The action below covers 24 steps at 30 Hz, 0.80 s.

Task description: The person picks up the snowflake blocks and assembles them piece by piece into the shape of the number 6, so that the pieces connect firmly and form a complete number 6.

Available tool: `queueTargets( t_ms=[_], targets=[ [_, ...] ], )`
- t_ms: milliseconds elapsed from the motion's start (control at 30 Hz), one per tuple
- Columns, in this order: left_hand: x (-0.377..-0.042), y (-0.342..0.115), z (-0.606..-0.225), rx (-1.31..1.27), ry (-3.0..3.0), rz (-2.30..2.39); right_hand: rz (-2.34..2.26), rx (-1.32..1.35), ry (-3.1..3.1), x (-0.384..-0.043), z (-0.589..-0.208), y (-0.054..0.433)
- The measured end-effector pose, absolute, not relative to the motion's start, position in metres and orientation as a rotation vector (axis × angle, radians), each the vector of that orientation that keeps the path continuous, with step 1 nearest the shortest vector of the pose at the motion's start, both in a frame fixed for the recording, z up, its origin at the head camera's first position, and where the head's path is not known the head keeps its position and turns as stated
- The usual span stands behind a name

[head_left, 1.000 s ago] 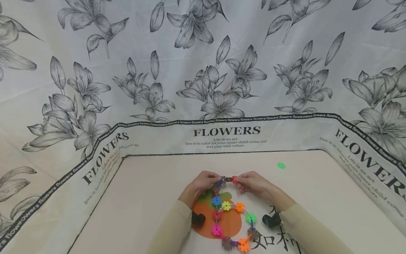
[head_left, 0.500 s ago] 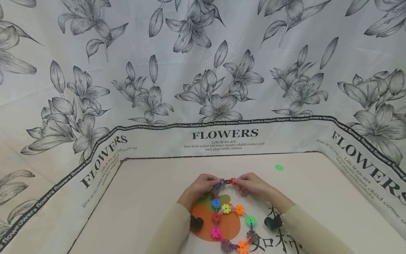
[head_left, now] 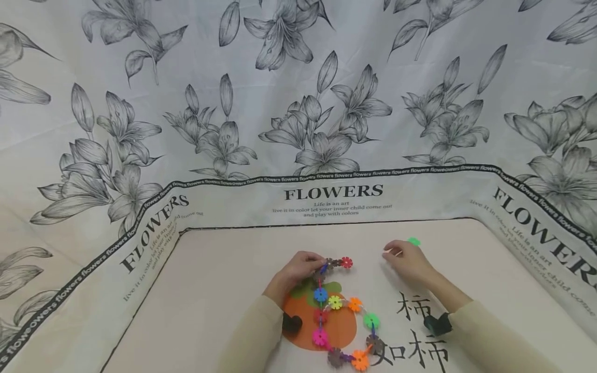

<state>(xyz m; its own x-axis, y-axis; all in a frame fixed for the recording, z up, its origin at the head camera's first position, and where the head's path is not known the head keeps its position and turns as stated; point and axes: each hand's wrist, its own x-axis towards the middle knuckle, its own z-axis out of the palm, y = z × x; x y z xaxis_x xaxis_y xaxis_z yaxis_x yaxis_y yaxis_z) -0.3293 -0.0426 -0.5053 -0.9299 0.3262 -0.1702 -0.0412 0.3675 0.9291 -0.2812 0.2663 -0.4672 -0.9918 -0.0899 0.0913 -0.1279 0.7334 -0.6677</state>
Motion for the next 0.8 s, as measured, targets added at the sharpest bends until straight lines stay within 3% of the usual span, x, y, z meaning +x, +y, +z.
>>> queueTargets(
  t_ms=[300, 800],
  targets=[
    [-0.328, -0.039, -0.510, 0.224, 2.317, 1.570, 0.837, 0.083, -2.884, -0.302, -0.482, 0.321],
    [-0.329, -0.041, -0.506, 0.227, 2.325, 1.586, 1.057, -0.240, -2.944, -0.334, -0.494, 0.354]
  ],
)
